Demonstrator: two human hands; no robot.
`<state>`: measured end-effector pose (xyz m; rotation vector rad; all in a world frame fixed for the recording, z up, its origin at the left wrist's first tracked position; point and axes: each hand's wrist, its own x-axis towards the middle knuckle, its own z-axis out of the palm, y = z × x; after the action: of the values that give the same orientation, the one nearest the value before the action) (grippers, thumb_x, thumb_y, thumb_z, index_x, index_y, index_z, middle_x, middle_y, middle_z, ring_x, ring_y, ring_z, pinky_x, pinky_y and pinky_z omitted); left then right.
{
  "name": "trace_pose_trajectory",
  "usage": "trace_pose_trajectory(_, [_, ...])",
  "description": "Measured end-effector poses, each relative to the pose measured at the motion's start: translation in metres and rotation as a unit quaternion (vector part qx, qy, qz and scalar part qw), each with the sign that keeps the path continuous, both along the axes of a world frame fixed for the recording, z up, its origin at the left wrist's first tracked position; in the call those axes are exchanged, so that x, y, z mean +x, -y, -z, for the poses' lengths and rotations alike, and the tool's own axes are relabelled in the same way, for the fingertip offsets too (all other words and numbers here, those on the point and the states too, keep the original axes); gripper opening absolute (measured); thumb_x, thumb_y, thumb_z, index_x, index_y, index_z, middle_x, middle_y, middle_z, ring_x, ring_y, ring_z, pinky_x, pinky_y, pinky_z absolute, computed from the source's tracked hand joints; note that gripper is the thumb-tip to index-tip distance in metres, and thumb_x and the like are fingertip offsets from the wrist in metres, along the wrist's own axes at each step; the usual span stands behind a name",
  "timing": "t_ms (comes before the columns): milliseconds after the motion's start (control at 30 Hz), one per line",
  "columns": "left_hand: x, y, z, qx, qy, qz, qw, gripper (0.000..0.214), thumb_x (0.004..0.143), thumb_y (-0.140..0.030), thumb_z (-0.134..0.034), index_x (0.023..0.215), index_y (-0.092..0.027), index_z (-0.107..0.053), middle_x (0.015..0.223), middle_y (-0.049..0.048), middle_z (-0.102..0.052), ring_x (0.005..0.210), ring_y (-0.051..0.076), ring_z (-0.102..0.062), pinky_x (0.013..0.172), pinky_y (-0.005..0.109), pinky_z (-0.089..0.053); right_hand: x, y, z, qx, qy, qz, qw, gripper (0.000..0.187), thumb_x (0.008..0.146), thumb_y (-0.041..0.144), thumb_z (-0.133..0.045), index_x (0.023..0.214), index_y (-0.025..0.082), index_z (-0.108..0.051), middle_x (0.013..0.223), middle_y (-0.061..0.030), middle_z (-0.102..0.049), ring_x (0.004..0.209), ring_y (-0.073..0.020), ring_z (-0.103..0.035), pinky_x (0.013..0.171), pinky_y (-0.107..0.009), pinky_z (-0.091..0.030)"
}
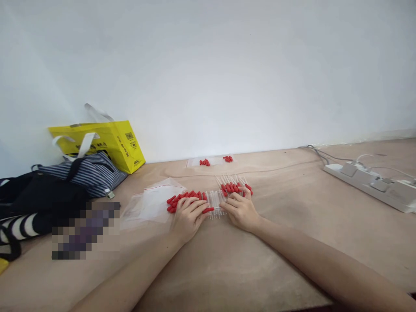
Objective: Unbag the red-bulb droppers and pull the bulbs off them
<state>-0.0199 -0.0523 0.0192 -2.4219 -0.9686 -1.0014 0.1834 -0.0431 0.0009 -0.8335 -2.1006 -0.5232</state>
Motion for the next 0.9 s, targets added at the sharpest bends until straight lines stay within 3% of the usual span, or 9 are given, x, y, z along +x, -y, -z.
trace_pose_trajectory(433, [-0.002,0.012,-0.007,0.001,-0.038,0.008,0.999,0.019,0.082,-0.021,-0.046,0.071,-0.023,-0.062,0.074,-0.0029,-0.068,0.077,0.016,-0.057,0.084,0.04,-0.031,0.0,0.004,0.0,-0.025,0.04,-0.028,0.998,0.017,0.082,0.022,-0.045,0.077,0.023,-0.062,0.054,0.0034,-0.054,0.065,-0.0117,-0.043,0.085,-0.038,-0.018])
trace_pose_trajectory(900, [-0.002,0.014,-0.009,0.023,-0.062,0.008,0.998,0.021,0.082,-0.019,-0.045,0.071,-0.023,-0.062,0.074,-0.0014,-0.068,0.075,0.015,-0.056,0.083,0.04,-0.031,0.002,0.008,-0.002,-0.02,0.024,-0.023,0.999,0.018,0.081,0.024,-0.046,0.074,0.024,-0.063,0.052,0.004,-0.052,0.065,-0.0114,-0.041,0.085,-0.039,-0.017])
